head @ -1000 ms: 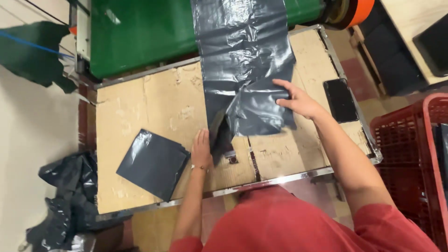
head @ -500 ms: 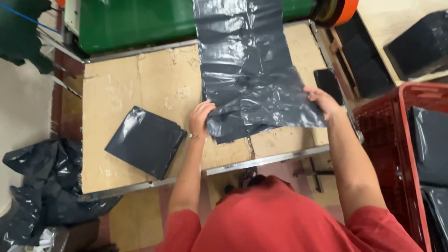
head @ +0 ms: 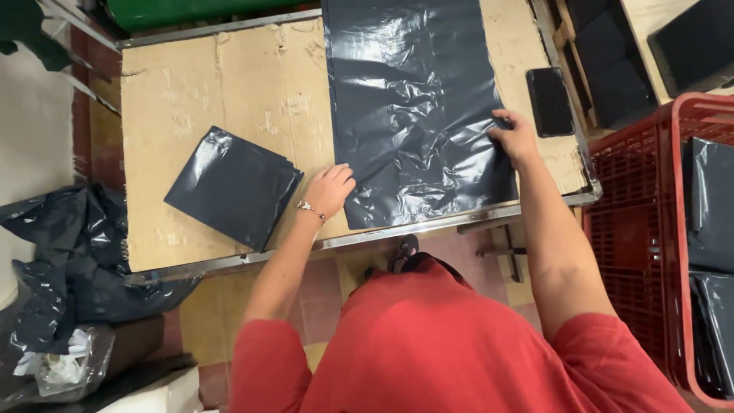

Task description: Folding plastic bags and placing them into a storage crate

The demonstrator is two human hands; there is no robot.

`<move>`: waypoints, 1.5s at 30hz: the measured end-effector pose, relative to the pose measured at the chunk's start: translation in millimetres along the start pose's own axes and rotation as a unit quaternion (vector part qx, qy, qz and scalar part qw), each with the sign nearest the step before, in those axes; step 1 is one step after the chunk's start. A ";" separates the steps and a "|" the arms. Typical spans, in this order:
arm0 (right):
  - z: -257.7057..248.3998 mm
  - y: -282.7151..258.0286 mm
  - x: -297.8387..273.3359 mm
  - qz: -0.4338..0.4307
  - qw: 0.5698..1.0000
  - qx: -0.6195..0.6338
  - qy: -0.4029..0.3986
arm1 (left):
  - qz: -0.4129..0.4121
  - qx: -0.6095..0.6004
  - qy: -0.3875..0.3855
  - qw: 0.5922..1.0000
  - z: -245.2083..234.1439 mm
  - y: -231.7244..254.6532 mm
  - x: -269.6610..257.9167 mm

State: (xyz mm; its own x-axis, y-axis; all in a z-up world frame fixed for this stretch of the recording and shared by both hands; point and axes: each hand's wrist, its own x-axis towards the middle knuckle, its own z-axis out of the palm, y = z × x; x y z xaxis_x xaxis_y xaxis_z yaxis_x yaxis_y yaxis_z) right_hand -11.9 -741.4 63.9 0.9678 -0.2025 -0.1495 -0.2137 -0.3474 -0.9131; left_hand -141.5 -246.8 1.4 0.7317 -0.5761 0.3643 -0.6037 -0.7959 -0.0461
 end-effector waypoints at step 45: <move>77.1 -46.1 231.2 0.011 0.979 -0.199 -0.045 | -0.576 -0.364 -0.067 0.729 48.8 -183.9 192.0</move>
State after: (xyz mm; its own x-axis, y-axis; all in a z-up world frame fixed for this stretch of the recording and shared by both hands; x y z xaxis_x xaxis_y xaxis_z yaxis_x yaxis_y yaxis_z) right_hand 231.9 -701.7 42.2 0.9663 -0.1392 -0.2163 -0.2523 -0.6771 -0.6913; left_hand 125.5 -220.2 34.4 0.8813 0.3437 -0.3243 0.4622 -0.4839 0.7431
